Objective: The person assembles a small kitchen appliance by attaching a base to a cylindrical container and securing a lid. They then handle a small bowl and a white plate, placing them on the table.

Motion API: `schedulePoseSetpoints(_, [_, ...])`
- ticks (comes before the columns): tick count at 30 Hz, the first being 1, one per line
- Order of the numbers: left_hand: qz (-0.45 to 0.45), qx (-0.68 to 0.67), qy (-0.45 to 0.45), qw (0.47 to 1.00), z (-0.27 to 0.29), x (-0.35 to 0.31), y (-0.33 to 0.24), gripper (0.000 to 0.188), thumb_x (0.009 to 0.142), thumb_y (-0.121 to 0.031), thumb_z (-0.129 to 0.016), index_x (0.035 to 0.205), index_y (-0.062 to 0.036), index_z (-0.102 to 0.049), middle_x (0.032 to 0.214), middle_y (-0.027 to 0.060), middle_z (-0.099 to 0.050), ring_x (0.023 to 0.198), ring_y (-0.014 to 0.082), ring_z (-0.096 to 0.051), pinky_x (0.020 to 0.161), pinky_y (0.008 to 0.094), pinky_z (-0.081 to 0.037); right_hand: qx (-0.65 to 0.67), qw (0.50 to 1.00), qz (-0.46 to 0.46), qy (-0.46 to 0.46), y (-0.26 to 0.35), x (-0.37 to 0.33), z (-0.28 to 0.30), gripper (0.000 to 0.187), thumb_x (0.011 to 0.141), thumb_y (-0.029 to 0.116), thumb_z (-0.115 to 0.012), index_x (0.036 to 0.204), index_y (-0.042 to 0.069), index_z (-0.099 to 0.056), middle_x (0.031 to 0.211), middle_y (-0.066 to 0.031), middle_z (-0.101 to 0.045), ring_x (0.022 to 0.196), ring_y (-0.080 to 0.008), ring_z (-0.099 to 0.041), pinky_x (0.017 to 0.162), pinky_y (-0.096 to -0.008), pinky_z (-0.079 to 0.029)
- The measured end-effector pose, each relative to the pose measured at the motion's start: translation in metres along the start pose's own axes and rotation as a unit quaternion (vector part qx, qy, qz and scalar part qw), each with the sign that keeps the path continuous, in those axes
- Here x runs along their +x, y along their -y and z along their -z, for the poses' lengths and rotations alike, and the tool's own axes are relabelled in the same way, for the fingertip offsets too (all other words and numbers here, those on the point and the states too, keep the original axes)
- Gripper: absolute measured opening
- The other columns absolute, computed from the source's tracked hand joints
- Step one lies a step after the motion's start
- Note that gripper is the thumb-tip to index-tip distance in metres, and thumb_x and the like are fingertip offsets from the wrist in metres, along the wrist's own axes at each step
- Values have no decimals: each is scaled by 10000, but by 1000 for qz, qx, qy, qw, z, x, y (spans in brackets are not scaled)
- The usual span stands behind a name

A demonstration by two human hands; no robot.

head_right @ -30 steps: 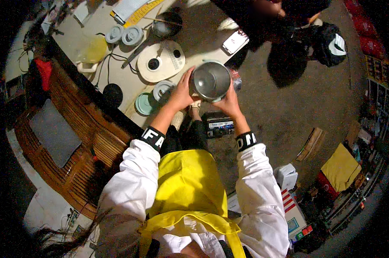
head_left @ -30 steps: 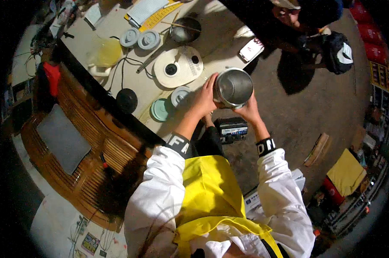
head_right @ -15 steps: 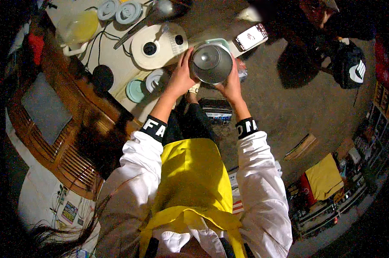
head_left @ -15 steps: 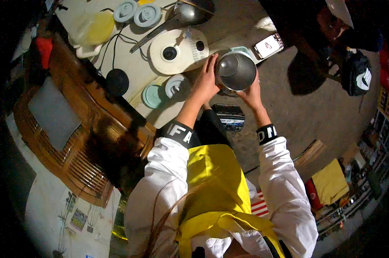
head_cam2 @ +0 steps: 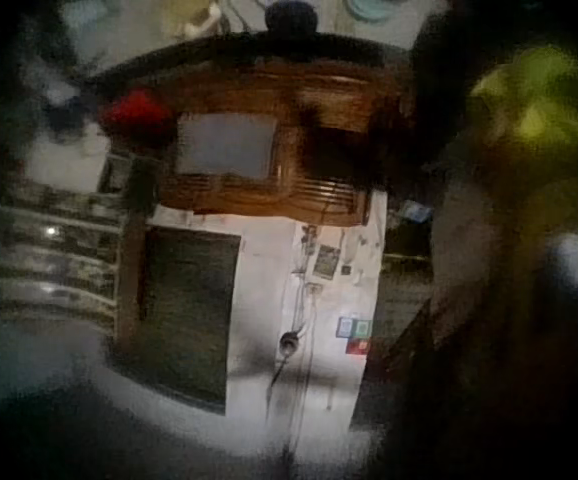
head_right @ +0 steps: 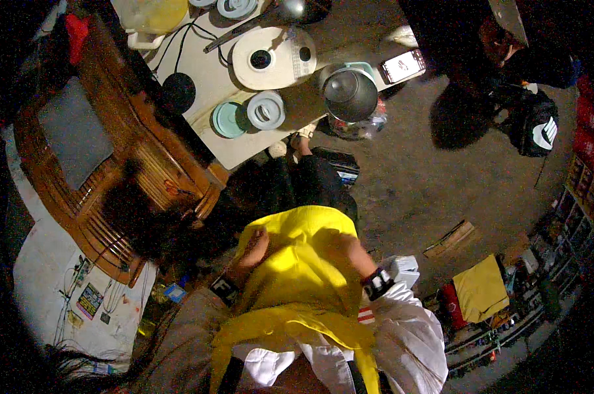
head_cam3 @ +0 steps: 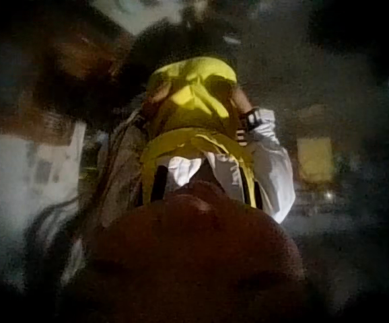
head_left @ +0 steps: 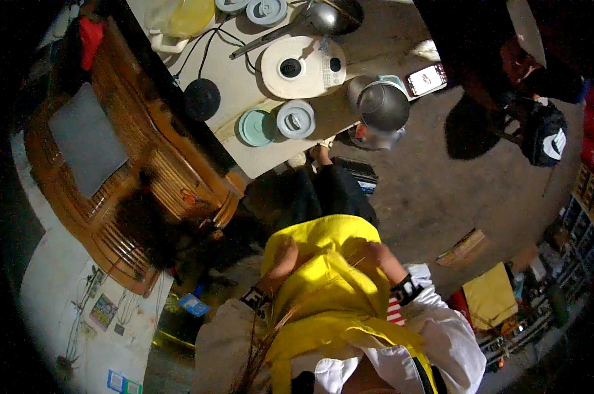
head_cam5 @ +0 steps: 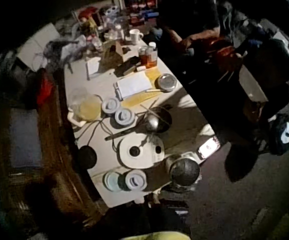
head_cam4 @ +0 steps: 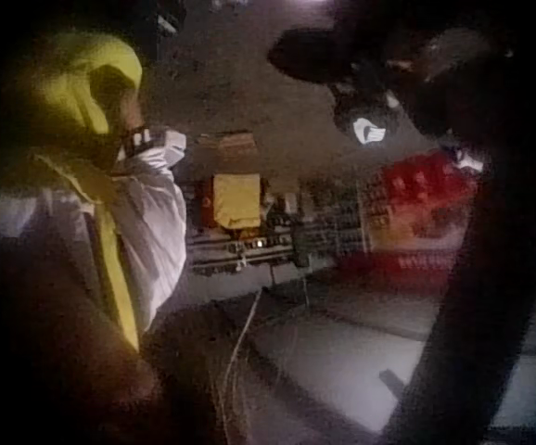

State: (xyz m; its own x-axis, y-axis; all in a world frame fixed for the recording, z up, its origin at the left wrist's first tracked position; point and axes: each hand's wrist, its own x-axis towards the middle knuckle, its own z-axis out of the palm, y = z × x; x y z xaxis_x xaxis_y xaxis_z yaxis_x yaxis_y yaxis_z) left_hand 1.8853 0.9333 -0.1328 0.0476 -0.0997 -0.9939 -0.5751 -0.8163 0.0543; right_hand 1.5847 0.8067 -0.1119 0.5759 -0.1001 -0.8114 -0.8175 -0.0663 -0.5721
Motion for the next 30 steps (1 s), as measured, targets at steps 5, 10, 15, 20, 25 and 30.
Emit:
schedulePoseSetpoints(5, [65,-26,-5,998,-51,-17,55,700,889,-473,-550,1381,-5,-380,1326,258,-462,1183,422,-487,981,459,-416,-91,972,-210,-60,96,19,-8,795,813,553,-603,1120,-169,-477,814,-160,-678,746,-285,-667,643,-401,-521])
schedulePoseSetpoints(10, [64,-58,-36,996,-75,-33,64,702,890,-477,-546,1378,0,-381,1320,260,-465,1182,422,-487,978,462,-416,-150,981,-111,43,100,71,26,446,842,470,-618,1025,66,-660,917,-164,-671,878,-356,-640,717,-452,-517])
schedulePoseSetpoints(15, [60,-82,-50,994,-84,-37,58,705,892,-482,-541,1375,5,-382,1315,261,-468,1180,421,-487,976,465,-416,-47,909,23,-413,126,201,121,349,789,186,-694,1079,41,-564,967,-188,-607,924,-385,-584,780,-446,-478])
schedulePoseSetpoints(20, [42,-81,-56,994,-83,-32,53,708,893,-487,-536,1372,11,-382,1309,262,-471,1178,421,-487,974,468,-416,-38,853,-23,-520,137,275,193,358,757,262,-753,963,15,-597,894,-164,-602,841,-350,-587,738,-432,-475])
schedulePoseSetpoints(25, [42,-101,-59,992,-87,-32,43,711,894,-492,-531,1369,16,-383,1303,264,-475,1177,420,-487,972,471,-415,-49,865,-123,-484,142,294,208,324,773,329,-710,899,40,-641,935,-169,-627,891,-359,-614,760,-452,-495])
schedulePoseSetpoints(30, [44,-108,-60,991,-87,-37,37,714,895,-497,-526,1366,21,-384,1297,265,-478,1175,420,-487,970,474,-415,-31,902,-151,-404,150,293,209,374,733,385,-736,912,59,-688,907,-158,-687,862,-351,-657,743,-454,-522])
